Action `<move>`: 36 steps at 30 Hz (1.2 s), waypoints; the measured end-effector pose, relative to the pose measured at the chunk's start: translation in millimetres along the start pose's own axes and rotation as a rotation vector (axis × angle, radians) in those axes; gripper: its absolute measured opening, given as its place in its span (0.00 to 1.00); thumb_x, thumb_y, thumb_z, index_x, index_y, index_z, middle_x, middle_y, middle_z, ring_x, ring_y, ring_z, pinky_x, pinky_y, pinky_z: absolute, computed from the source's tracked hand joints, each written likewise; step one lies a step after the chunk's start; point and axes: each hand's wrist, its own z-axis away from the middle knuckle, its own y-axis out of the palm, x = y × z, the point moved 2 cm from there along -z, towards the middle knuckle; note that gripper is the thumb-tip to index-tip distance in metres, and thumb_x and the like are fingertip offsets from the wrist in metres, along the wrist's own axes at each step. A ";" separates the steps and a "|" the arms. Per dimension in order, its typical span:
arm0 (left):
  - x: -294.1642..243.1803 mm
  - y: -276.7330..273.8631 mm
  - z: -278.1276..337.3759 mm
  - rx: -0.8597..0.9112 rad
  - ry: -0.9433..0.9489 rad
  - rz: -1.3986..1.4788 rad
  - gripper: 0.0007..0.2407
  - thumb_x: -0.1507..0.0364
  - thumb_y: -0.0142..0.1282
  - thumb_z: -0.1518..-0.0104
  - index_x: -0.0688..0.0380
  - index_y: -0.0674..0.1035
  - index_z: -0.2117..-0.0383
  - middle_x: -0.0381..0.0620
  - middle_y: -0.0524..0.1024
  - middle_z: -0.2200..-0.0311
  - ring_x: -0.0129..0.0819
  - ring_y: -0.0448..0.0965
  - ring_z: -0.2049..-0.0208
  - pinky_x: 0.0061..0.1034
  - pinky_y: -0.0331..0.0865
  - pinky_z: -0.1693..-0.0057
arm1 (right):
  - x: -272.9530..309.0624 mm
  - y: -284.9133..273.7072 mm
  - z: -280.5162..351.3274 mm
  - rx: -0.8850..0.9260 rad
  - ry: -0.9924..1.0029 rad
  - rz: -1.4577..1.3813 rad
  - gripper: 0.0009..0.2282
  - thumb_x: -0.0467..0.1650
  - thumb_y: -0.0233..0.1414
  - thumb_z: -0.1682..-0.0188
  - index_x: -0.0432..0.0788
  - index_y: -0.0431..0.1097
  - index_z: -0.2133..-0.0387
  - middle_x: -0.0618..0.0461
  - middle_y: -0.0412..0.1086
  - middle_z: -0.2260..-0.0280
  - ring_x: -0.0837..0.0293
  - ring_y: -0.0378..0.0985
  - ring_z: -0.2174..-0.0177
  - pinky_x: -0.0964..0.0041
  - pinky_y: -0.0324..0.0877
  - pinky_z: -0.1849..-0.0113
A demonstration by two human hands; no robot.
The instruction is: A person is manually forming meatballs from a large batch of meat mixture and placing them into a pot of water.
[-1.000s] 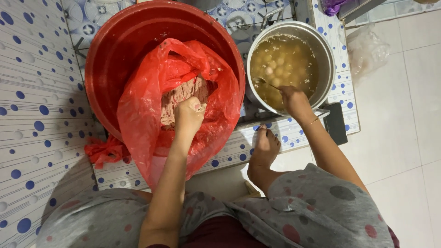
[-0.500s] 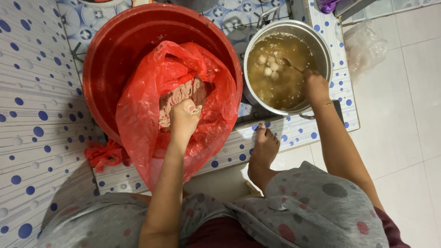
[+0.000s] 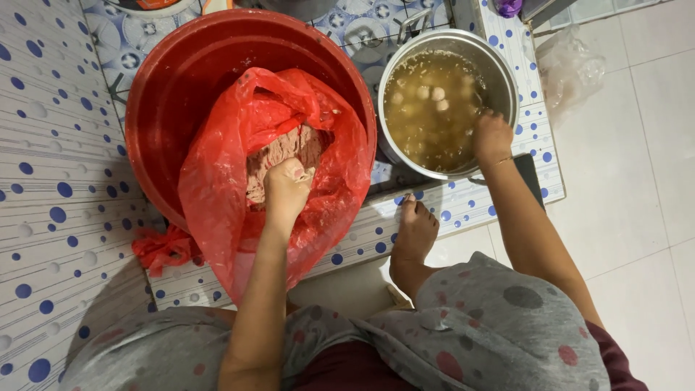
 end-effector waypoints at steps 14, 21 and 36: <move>9.8 -5.4 -8.9 -0.012 -0.002 0.070 0.08 0.71 0.66 0.51 0.50 0.77 0.83 0.44 0.70 0.89 0.35 0.71 0.85 0.26 0.64 0.72 | 61.3 -87.9 116.9 -0.287 -0.320 -0.151 0.12 0.24 0.50 0.53 0.39 0.72 0.56 0.43 0.74 0.63 0.42 0.84 0.75 0.50 0.78 0.74; 13.7 -5.7 -9.1 0.000 0.033 0.135 0.09 0.75 0.65 0.50 0.58 0.76 0.83 0.47 0.68 0.90 0.32 0.69 0.86 0.24 0.61 0.74 | 44.3 -100.9 101.2 -0.486 -0.370 -0.174 0.10 0.28 0.49 0.51 0.51 0.74 0.59 0.53 0.72 0.71 0.48 0.82 0.79 0.55 0.75 0.78; -5.5 -13.9 -5.8 0.060 -0.062 0.215 0.11 0.75 0.63 0.48 0.56 0.72 0.85 0.46 0.66 0.94 0.29 0.68 0.92 0.19 0.57 0.82 | 21.1 -101.5 92.2 -0.366 -0.140 -0.334 0.16 0.26 0.51 0.54 0.37 0.65 0.51 0.44 0.72 0.65 0.41 0.83 0.70 0.47 0.78 0.69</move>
